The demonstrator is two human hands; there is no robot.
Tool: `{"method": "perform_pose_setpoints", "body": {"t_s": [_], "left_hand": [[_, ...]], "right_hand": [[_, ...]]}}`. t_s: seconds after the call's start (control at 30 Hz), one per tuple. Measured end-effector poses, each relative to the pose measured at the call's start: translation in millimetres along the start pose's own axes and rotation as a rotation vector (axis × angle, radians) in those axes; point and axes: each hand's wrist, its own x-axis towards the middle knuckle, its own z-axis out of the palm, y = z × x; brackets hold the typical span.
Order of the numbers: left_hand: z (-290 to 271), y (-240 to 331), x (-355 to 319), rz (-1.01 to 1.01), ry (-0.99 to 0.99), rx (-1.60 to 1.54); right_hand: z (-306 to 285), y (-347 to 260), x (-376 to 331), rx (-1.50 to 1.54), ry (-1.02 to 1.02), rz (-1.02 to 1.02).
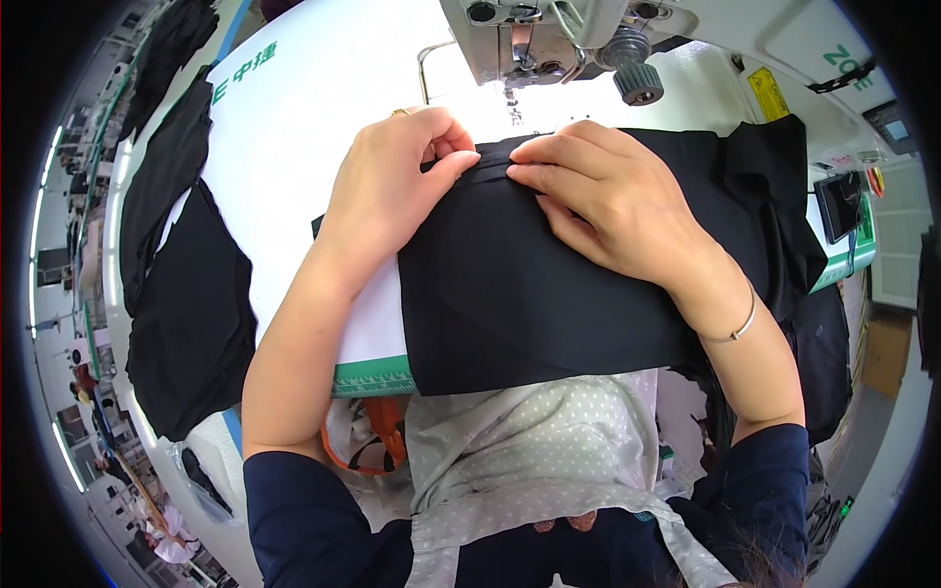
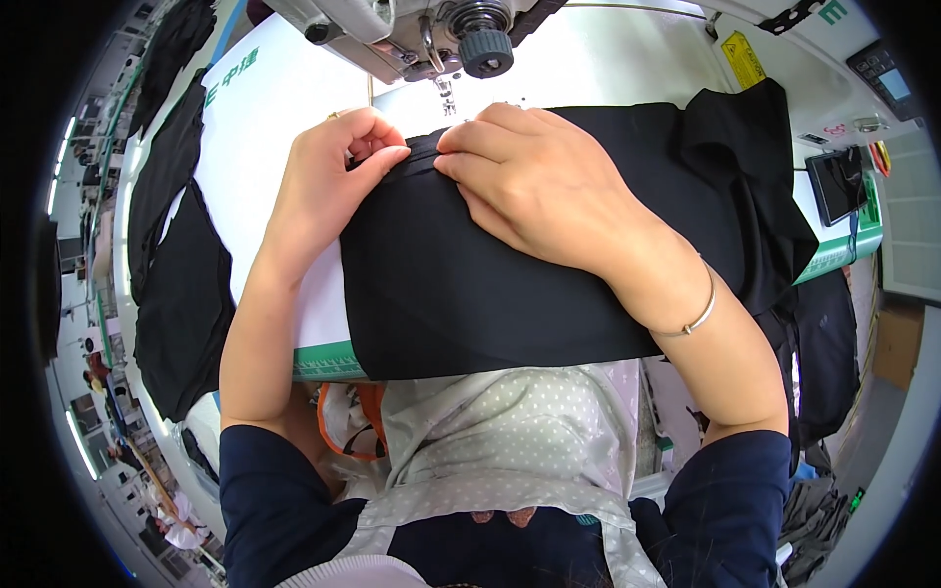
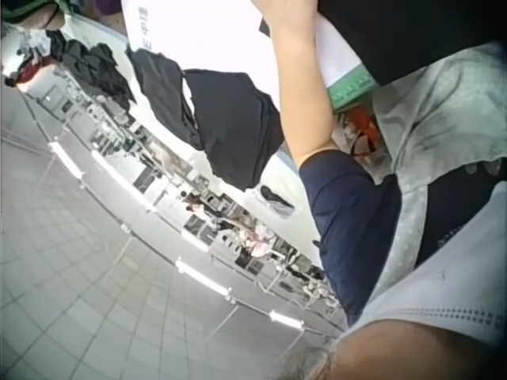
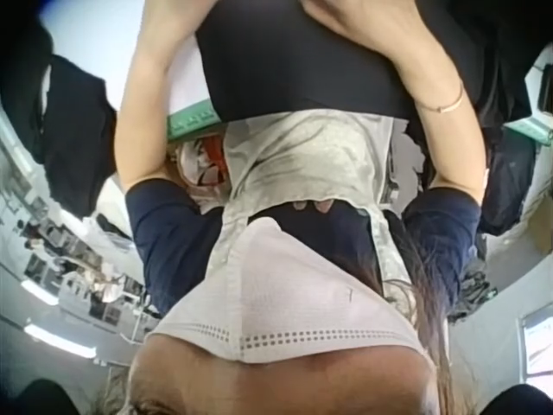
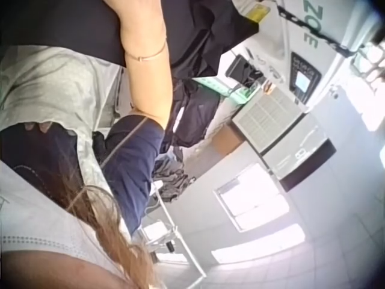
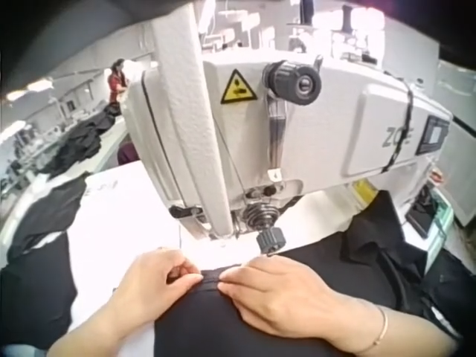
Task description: Sewing a zipper onto black fabric pieces using an industrial sewing machine.
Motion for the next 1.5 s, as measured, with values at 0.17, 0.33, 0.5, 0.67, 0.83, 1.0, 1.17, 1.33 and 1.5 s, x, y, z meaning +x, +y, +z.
{"method": "perform_pose_setpoints", "body": {"t_s": [0.17, 0.33, 0.5, 0.67, 0.83, 1.0, 1.17, 1.33, 1.5], "left_hand": [[5, -21, -3, 0.155, 0.041, -0.054], [9, -50, 3, 0.042, -0.029, -0.241], [4, -64, 17, -0.013, -0.146, -0.092], [-2, -75, 20, 0.016, -0.193, -0.079], [0, -73, 25, 0.053, -0.166, -0.061], [0, -70, 19, 0.019, -0.162, -0.090], [0, -71, 19, 0.016, -0.177, -0.092], [1, -74, 20, 0.027, -0.163, -0.130], [3, -71, 18, 0.053, -0.139, -0.129]], "right_hand": [[4, 5, -6, 0.056, 0.063, 0.030], [14, 8, -10, 0.088, -0.044, 0.133], [22, 13, -5, -0.002, 0.028, -0.005], [33, 19, -5, -0.008, 0.091, -0.054], [37, 21, -2, -0.056, -0.026, -0.044], [35, 20, -4, -0.031, 0.028, -0.073], [33, 19, -6, -0.012, 0.064, -0.095], [32, 19, -5, -0.026, 0.048, -0.094], [31, 18, -6, -0.030, 0.063, -0.095]]}}
